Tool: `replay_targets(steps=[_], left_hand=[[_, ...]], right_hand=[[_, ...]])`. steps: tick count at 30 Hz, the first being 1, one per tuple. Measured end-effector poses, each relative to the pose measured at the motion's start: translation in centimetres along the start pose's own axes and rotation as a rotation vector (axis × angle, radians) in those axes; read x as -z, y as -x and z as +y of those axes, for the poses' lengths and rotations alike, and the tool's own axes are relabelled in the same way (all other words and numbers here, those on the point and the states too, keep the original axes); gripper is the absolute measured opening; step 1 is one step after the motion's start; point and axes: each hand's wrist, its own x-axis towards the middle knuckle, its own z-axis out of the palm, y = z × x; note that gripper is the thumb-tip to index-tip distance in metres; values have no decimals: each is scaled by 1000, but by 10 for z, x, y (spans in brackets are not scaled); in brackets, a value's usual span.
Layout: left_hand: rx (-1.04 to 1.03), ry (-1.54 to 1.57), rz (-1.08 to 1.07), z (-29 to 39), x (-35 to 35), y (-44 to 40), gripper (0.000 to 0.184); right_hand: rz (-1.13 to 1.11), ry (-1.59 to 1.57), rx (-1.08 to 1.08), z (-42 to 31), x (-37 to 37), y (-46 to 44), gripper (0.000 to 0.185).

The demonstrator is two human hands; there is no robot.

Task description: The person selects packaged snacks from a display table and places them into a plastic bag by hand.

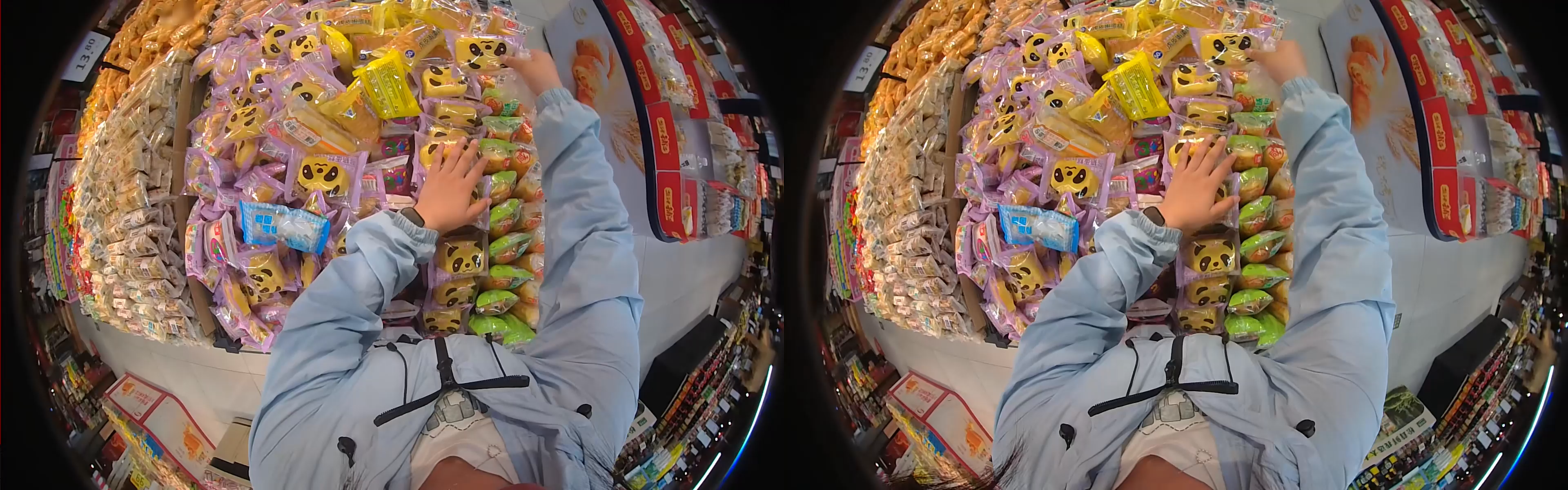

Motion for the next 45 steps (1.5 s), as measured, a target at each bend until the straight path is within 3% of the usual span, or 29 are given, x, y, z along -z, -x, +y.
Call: replay_targets(steps=[2,4,7,9,12,15,18,22,26,29,31,33,35,37,39,42,45], left_hand=[[-1,10,24,-1,-1,-1,64],[-2,24,43,-2,-2,0,64],[-23,69,79,-3,-2,1,60],[-48,142,103,-9,-2,3,58],[83,703,292,-19,2,10,55],[210,423,501,-32,15,4,58],[458,134,391,-35,2,0,64],[507,193,266,-30,-15,1,67],[512,145,389,-22,-7,-3,66],[451,311,491,-23,5,0,61],[414,471,535,-15,26,9,48],[364,669,523,-12,62,38,43],[361,678,532,12,113,78,36],[361,337,566,19,148,133,32],[416,265,539,26,171,187,30],[475,112,353,30,175,262,34],[479,193,281,39,141,315,41]], right_hand=[[-113,-325,-92,16,-17,17,28],[-54,67,-97,58,-53,15,40],[-183,67,-86,36,-65,62,45],[-165,60,-81,37,-66,64,34],[-203,157,-32,40,-61,59,30],[-243,307,-44,17,-39,73,29],[-245,185,-31,19,-18,78,35],[-139,-149,45,2,32,116,26],[100,-225,73,-9,81,177,21],[223,-183,19,-3,109,230,20],[274,-175,-61,3,116,265,21],[298,-178,-50,13,113,298,19],[282,-195,-60,23,100,328,19],[229,-215,-85,31,86,352,19],[187,-279,-99,38,68,369,19],[107,-286,-33,53,26,392,21],[12,-211,29,40,-20,413,24]])
